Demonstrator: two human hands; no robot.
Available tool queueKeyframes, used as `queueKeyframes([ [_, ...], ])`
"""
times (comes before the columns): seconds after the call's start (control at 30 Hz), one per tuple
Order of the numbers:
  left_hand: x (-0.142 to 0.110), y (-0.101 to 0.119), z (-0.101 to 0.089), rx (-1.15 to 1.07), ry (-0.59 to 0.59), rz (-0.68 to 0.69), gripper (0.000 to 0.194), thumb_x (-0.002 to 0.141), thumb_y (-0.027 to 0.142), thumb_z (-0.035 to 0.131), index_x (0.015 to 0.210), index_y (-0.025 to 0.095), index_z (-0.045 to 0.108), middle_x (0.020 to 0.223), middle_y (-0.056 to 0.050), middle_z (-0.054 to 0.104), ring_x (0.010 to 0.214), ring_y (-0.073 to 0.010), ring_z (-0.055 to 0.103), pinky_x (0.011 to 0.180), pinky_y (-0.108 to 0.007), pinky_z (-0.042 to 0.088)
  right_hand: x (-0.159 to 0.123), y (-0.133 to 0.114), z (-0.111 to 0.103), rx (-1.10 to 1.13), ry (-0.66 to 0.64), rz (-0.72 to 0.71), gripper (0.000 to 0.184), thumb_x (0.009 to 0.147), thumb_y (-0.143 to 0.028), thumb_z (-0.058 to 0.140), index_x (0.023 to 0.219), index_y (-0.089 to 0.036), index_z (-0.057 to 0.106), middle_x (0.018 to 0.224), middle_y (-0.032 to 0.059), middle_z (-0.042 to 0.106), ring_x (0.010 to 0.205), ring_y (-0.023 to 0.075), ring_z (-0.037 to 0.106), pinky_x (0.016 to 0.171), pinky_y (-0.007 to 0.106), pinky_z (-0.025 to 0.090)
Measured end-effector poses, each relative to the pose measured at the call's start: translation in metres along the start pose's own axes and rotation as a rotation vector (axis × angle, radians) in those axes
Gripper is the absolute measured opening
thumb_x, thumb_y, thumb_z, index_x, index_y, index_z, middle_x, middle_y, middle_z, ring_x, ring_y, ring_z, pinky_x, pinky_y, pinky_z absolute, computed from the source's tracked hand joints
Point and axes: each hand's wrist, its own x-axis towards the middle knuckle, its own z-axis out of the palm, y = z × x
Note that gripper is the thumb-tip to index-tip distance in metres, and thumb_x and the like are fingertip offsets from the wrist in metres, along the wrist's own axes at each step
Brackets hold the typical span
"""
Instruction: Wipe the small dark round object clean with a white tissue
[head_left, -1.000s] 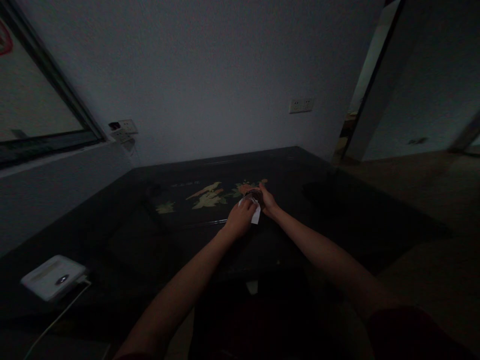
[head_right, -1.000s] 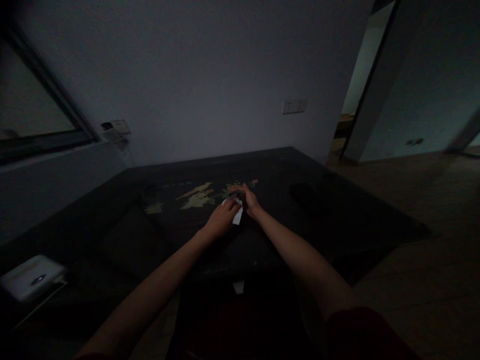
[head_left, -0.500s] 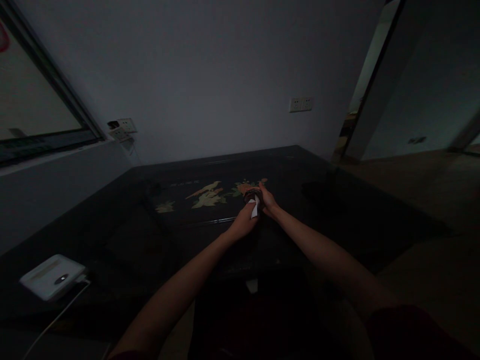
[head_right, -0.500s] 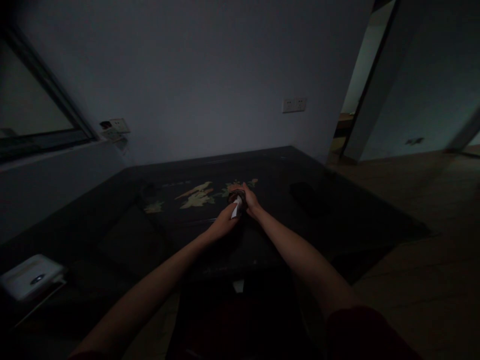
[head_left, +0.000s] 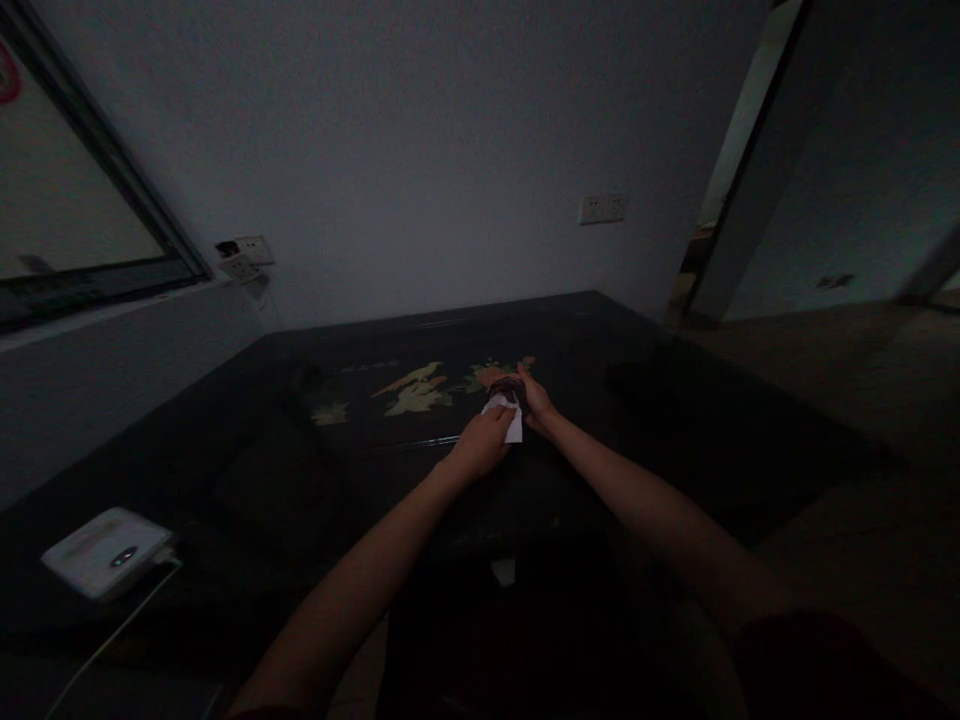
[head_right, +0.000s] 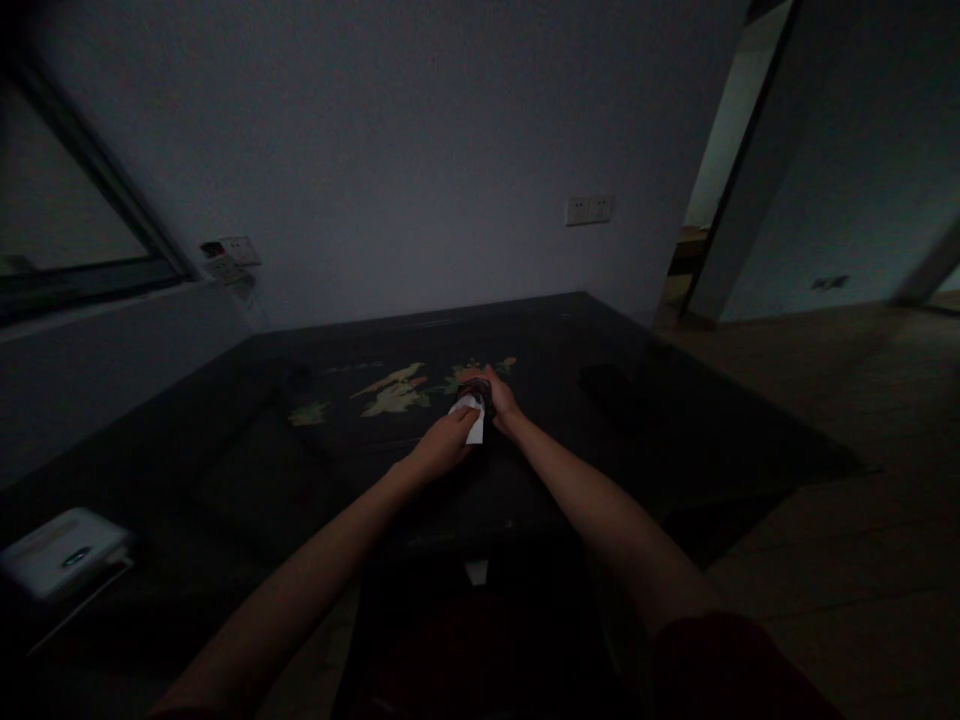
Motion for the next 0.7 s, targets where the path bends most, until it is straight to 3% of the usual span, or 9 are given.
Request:
queueKeyframes([
  [0.23, -0.002, 0.002, -0.012, 0.216, 0.022, 0.024, 0.051, 0.082, 0.010, 0.051, 0.132, 0.016, 0.046, 0.139, -0.015, 0.047, 0.133, -0.0275, 0.041, 0.112, -0.047, 0.031, -0.001, -0.001, -0.002, -0.017, -0.016, -0.004, 0.042, 0.085, -0.054, 0.054, 0.066, -0.020, 0.070, 0.064, 0.0021, 0.070, 0.061, 0.0156, 0.061, 0.066, 0.028, 0.046],
  [0.37, -0.001, 0.002, -0.011, 0.214, 0.004, 0.011, 0.050, 0.083, 0.011, 0.050, 0.133, 0.015, 0.045, 0.138, -0.014, 0.048, 0.130, -0.0278, 0.044, 0.109, -0.044, 0.036, -0.003, -0.002, 0.000, 0.010, -0.003, 0.006, 0.044, 0.090, -0.047, 0.048, 0.065, -0.019, 0.070, 0.063, 0.0019, 0.070, 0.062, 0.0150, 0.061, 0.067, 0.027, 0.046],
  [0.53, -0.002, 0.001, -0.005, 0.035, -0.027, -0.054, 0.053, 0.082, 0.015, 0.051, 0.134, 0.019, 0.043, 0.132, -0.013, 0.051, 0.121, -0.0254, 0.051, 0.098, -0.037, 0.047, -0.002, -0.002, 0.001, 0.010, 0.009, -0.013, 0.042, 0.089, -0.048, 0.050, 0.066, -0.019, 0.069, 0.065, 0.0024, 0.071, 0.065, 0.0164, 0.063, 0.069, 0.028, 0.048],
  [0.7, 0.004, -0.003, 0.008, -0.250, 0.077, -0.045, 0.045, 0.078, 0.011, 0.052, 0.123, 0.015, 0.052, 0.127, -0.014, 0.055, 0.119, -0.0246, 0.052, 0.103, -0.039, 0.042, -0.002, -0.002, 0.001, -0.022, 0.002, 0.000, 0.043, 0.086, -0.054, 0.052, 0.066, -0.020, 0.068, 0.061, 0.0035, 0.069, 0.063, 0.0180, 0.064, 0.069, 0.030, 0.049],
])
